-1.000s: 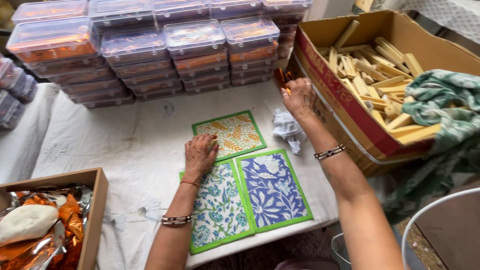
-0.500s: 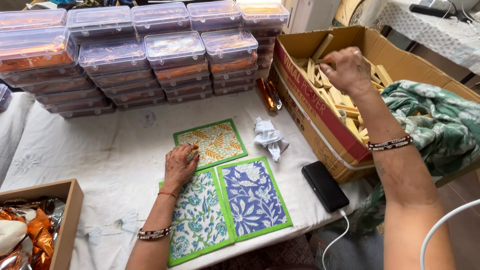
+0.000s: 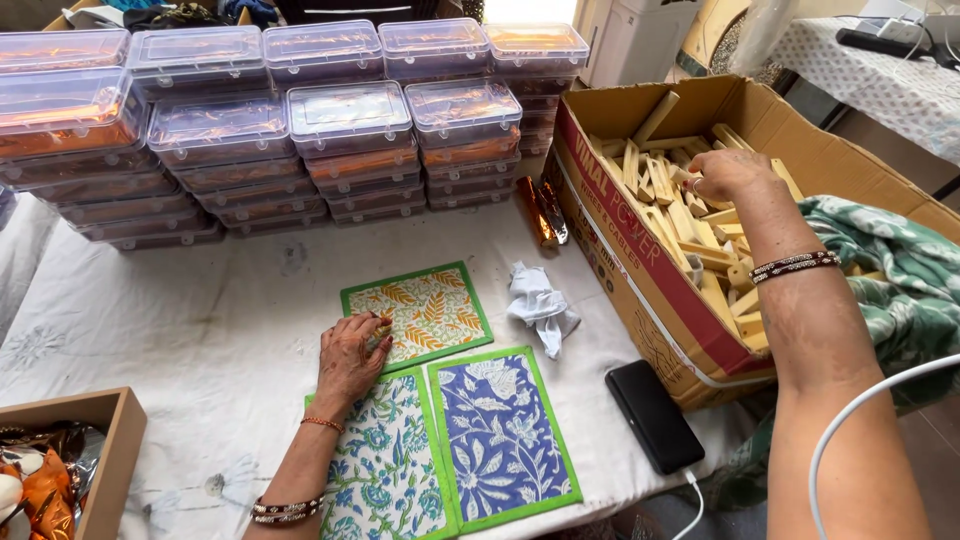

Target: The person wipes a wooden stick with a white cloth and places it on a patterned mat. They then pick up a piece of dough wrapped in foil, unwrap it, and place it on the mat before picking up another wooden stick to wipe.

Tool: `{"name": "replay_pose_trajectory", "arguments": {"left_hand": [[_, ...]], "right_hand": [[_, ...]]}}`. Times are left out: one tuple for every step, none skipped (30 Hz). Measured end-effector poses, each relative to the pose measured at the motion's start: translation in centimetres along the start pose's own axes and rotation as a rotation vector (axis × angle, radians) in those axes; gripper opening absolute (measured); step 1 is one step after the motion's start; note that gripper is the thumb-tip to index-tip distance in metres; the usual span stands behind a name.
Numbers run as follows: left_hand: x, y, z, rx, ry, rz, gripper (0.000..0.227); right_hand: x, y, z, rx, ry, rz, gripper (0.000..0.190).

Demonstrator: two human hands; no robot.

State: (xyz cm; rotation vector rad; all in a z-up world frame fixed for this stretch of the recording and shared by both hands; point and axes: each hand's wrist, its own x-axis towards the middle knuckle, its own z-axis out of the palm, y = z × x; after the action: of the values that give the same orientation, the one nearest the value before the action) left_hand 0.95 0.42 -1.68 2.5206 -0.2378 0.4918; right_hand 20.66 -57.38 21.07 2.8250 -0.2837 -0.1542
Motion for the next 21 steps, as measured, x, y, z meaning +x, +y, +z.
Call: {"name": "replay_pose_trajectory", "arguments": {"left_hand": [[0.0, 0.0, 0.0, 0.001, 0.003, -0.003, 0.032], [0.0, 0.1, 0.0, -0.006, -0.003, -0.010, 0.032], [0.1, 0.1, 0.0, -0.014, -0.009, -0.017, 0.032], [0.0, 0.0, 0.0, -0.014, -0.006, -0.018, 0.032], [0.1, -0.1, 0.1, -0.007, -0.016, -0.019, 0.032], [0.2, -0.1, 0.2, -0.001, -0.027, -0.019, 0.032], [0.1, -0.1, 0.2, 0.000, -0.024, -0.021, 0.032], [0.2, -0.1, 0.3, -0.004, -0.024, -0.025, 0.032], [0.2, -0.2, 0.3, -0.006, -0.026, -0.027, 0.033], [0.3, -0.2, 0.3, -0.003, -0.023, -0.028, 0.033], [0.3, -0.3, 0.4, 0.003, -0.027, -0.033, 0.032], [0.3, -0.3, 0.4, 0.009, -0.032, -0.038, 0.032], [0.3, -0.3, 0.4, 0.012, -0.032, -0.040, 0.032], [0.3, -0.3, 0.3, 0.012, -0.036, -0.052, 0.031], [0.3, -0.2, 0.4, 0.010, -0.040, -0.064, 0.030], [0.3, -0.3, 0.5, 0.012, -0.040, -0.066, 0.030], [0.4, -0.4, 0.5, 0.022, -0.039, -0.061, 0.031], [0.3, -0.5, 0.6, 0.032, -0.039, -0.055, 0.033], [0.4, -0.4, 0.6, 0.033, -0.041, -0.055, 0.033], [0.5, -0.3, 0.5, 0.039, -0.049, -0.066, 0.033], [0.4, -0.2, 0.5, 0.043, -0.060, -0.077, 0.033]], "right_hand": [[0.3, -0.4, -0.2, -0.001, 0.002, -0.003, 0.050], [0.6, -0.7, -0.4, -0.026, 0.005, -0.006, 0.049], [0.9, -1.0, -0.6, -0.052, 0.009, -0.008, 0.047], [2.1, -0.9, -0.2, -0.052, 0.011, -0.010, 0.047], [3.3, -0.7, 0.2, -0.069, 0.017, -0.007, 0.047], [4.5, -0.5, 0.6, -0.086, 0.023, -0.005, 0.047], [5.2, -0.6, 0.7, -0.087, 0.026, -0.007, 0.047], [5.8, -0.7, 0.7, -0.125, 0.026, -0.025, 0.046], [6.5, -0.9, 0.8, -0.161, 0.026, -0.043, 0.046], [6.4, -1.0, 0.7, -0.159, 0.029, -0.045, 0.046], [6.2, -1.2, 0.7, -0.188, -0.010, -0.051, 0.045], [6.1, -1.3, 0.8, -0.217, -0.050, -0.057, 0.044], [6.8, -1.0, 1.8, -0.216, -0.050, -0.061, 0.044], [7.5, -0.6, 2.8, -0.214, -0.051, -0.069, 0.042], [8.2, -0.2, 3.8, -0.214, -0.053, -0.076, 0.042], [10.1, 0.5, 5.8, -0.214, -0.053, -0.079, 0.042], [11.8, 1.2, 7.9, -0.178, -0.014, -0.096, 0.051], [13.5, 1.9, 10.0, -0.144, 0.025, -0.114, 0.065], [12.9, 1.6, 10.0, -0.143, 0.024, -0.115, 0.065], [12.2, 1.3, 10.0, -0.086, 0.040, -0.113, 0.071], [11.4, 1.1, 10.1, -0.031, 0.055, -0.111, 0.078]]}}
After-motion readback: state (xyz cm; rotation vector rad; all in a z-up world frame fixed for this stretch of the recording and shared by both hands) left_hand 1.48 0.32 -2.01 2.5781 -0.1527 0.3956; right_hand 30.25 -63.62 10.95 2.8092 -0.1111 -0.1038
